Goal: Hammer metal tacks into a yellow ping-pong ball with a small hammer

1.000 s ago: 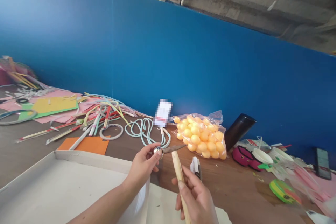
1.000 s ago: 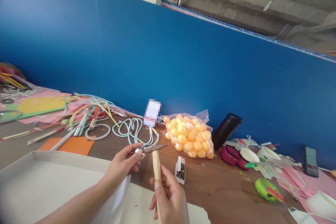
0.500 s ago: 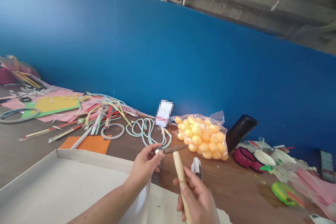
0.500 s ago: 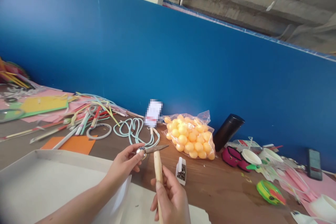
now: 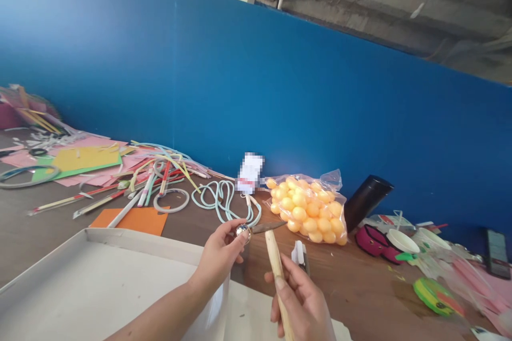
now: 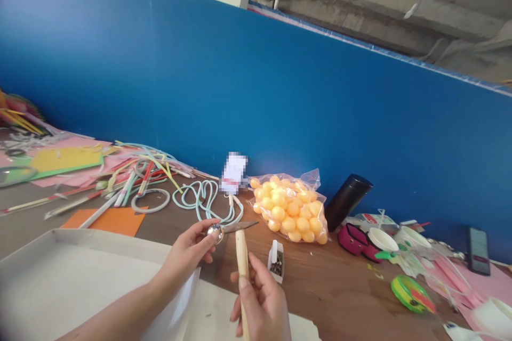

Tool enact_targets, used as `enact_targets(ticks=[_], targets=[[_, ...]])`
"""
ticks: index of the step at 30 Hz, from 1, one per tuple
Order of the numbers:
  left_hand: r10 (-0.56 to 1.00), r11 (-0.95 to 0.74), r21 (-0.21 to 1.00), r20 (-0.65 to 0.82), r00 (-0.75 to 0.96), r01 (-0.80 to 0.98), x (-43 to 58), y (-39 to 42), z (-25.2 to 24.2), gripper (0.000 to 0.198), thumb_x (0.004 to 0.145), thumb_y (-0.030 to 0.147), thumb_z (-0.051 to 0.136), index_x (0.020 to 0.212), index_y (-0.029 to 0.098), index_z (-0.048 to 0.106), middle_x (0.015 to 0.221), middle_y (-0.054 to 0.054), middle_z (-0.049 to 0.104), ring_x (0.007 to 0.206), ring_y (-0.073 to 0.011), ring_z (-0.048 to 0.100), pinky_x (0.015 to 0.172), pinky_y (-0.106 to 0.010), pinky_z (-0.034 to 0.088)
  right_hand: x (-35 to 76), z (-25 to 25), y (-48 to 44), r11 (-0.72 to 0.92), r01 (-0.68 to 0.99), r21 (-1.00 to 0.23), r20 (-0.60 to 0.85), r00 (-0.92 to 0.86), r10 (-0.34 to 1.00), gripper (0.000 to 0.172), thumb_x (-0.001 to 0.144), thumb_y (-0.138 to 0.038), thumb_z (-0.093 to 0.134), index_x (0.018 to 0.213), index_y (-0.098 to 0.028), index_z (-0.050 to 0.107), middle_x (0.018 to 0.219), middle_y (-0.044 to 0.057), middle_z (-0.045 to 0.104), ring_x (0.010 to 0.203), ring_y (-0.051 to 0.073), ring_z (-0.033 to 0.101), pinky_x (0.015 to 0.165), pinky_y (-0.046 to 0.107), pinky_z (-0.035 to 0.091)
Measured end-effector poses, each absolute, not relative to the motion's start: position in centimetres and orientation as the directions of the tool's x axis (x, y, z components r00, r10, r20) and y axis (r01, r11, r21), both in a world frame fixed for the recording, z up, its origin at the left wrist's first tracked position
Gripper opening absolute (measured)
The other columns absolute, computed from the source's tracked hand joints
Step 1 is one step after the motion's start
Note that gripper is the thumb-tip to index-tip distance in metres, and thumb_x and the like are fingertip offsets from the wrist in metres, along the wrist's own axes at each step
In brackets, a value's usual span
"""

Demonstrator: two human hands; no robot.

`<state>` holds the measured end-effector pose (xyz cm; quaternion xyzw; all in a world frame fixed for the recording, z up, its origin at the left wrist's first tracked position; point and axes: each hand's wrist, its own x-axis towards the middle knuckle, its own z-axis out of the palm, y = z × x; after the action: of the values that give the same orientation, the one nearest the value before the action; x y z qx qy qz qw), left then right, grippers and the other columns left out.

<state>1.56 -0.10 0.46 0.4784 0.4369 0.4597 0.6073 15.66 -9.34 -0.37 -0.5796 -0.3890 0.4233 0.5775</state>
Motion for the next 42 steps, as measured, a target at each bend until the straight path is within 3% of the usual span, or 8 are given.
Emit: enact_targets(ticks=[17,29,42], targets=[[0.982,0.118,0.982,-0.094,0.162,-0.145,1.7,0.0,0.3,0.045,0.068,0.044,0.062,0.105,0.018,0.060,0.063,0.002,0.053,0.051,-0.0094,0.051,0.046,-0.019,0.046,15.7,-0.5,-9.2,-0.050,-0.055,-0.997,-0.064,0.298,0.952,0.058,0.071,-0.046,0.064,0.119,-0.016,0.053,0.083,0.008,0.064,0.035,0.006,0.049,0.025,0.015,0.033],[0.980,0.138,0.979,-0.113,0.166,-0.152,1.6,0.0,0.5,0.045,0.067,0.042,0.064,0.105,0.019,0.060,0.066,0.001,0.052,0.053,-0.0096,0.050,0.045,-0.019,0.046,15.9,0.5,-9.6,0.005,-0.104,-0.995,-0.034,0.369,0.929,0.056,0.071,-0.040,0.066,0.120,-0.017,0.051,0.085,0.008,0.065,0.038,0.008,0.051,0.028,0.017,0.036],[0.981,0.124,0.980,-0.098,0.167,-0.156,1.6,0.1,0.4,0.046,0.067,0.044,0.063,0.105,0.018,0.060,0.061,0.003,0.053,0.050,-0.0093,0.050,0.046,-0.020,0.046,15.2,-1.1,-9.7,0.021,0.121,-0.992,0.061,0.340,0.938,0.059,0.075,-0.048,0.059,0.123,-0.015,0.051,0.086,0.012,0.067,0.037,0.008,0.052,0.028,0.017,0.037]])
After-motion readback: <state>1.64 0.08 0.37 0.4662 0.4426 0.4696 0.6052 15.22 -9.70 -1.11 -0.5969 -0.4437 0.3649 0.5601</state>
